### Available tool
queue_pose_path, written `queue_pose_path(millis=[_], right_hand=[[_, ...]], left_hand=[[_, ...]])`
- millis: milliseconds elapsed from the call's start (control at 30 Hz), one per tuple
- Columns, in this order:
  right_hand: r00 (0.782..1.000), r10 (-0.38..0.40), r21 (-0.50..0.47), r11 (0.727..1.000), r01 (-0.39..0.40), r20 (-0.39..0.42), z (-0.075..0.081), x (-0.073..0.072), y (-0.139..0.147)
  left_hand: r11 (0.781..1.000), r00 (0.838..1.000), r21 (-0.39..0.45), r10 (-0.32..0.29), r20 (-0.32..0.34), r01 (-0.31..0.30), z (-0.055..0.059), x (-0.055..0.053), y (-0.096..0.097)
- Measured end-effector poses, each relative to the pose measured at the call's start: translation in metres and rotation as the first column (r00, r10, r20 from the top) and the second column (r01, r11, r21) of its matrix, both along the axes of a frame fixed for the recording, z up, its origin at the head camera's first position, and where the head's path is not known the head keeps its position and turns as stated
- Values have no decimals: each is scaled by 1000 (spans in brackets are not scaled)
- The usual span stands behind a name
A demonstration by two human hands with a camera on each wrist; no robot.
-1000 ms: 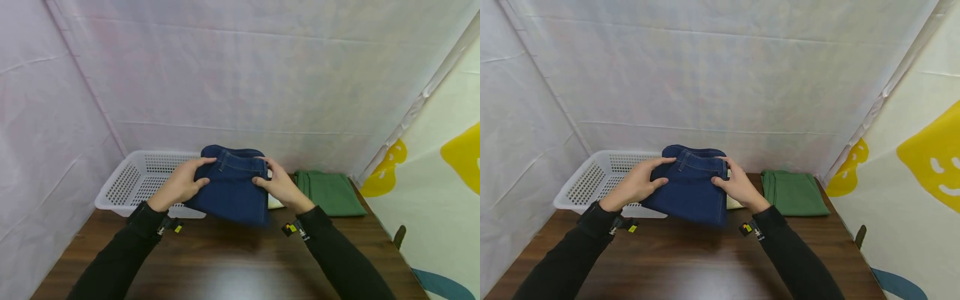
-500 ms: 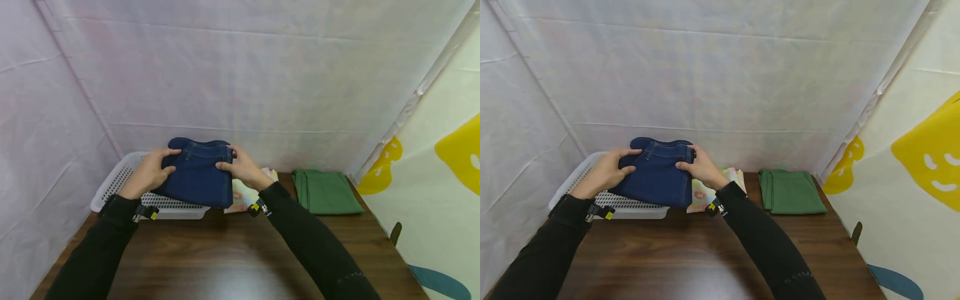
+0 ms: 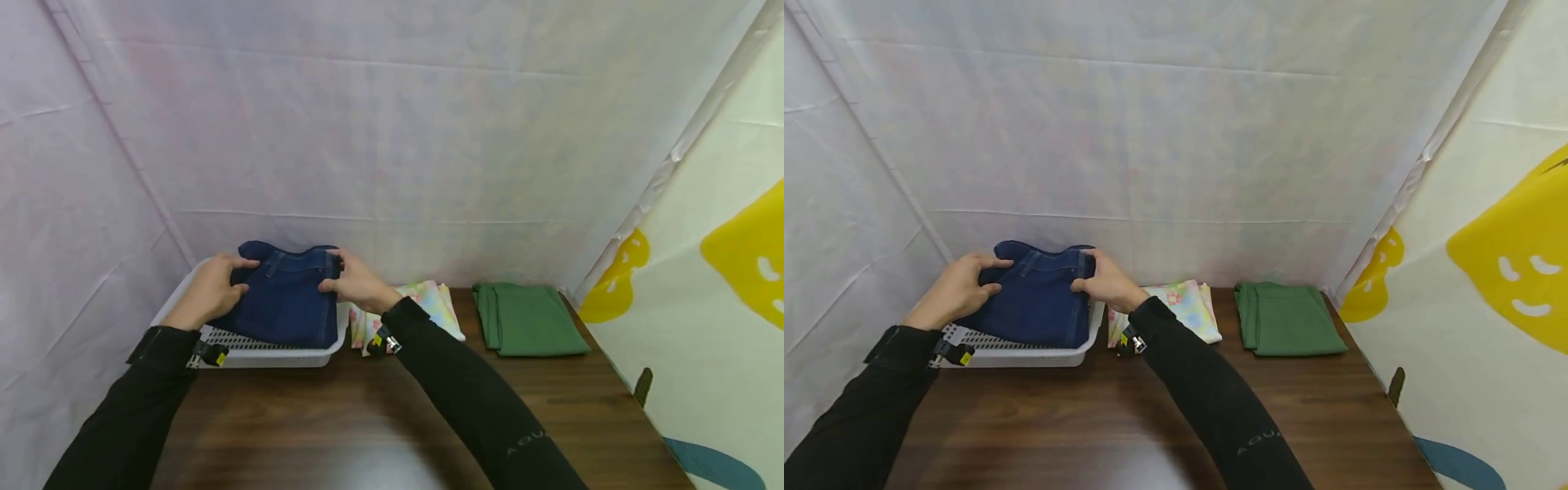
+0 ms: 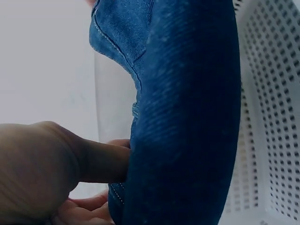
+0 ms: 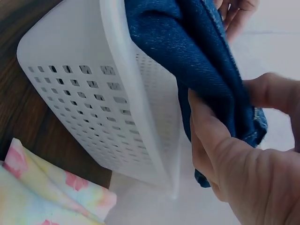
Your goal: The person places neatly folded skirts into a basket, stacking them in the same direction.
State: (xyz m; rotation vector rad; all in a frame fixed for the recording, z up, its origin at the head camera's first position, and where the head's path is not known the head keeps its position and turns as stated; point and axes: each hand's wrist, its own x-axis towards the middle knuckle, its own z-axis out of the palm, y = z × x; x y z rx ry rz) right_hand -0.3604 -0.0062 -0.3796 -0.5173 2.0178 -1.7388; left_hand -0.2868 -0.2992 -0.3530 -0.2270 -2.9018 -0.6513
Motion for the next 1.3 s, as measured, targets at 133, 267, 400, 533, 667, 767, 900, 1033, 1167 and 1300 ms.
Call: queue_pose_path(millis=[133,267,400,533,667,767,900,1033,1167,1300], right_hand=[[991,-23,98,994,37,-131,-4,-2,-13],[970,-19,238,968,78,-241,-7,-2,-21],[966,-11,298,950,91,-259,-10,0,-24],[966,16,333,940,74,-259,-10,4,-23],[946,84,435,898,64,-313,-7,8,-22],[902,159,525,847,85,-402,-5,9,-19],[841,198,530,840,119,-503,-6,10,-11],[835,164,449,887,109,-525,-13,11,3],[841,122,389,915,111,-528,-20,12,19],[838,103,351,930,110,-536,-25,15,33]], left_hand=[[1000,1000,8,-6,-17,6,-5,-3,-10],[999,997,-31,-24,-76,22,-11,-10,-14],[998,995,-62,-26,-93,20,-18,-11,-16],[998,999,-61,-1,-40,-1,-21,-8,-16],[995,997,-97,25,76,-18,-20,-7,-17],[991,991,-136,35,131,-17,-21,-6,-16],[991,992,-134,23,122,-6,-24,-2,-12],[996,994,-91,-8,106,17,-28,3,0],[998,996,-52,-19,82,23,-33,7,16],[999,999,-34,-35,36,36,-35,15,32]])
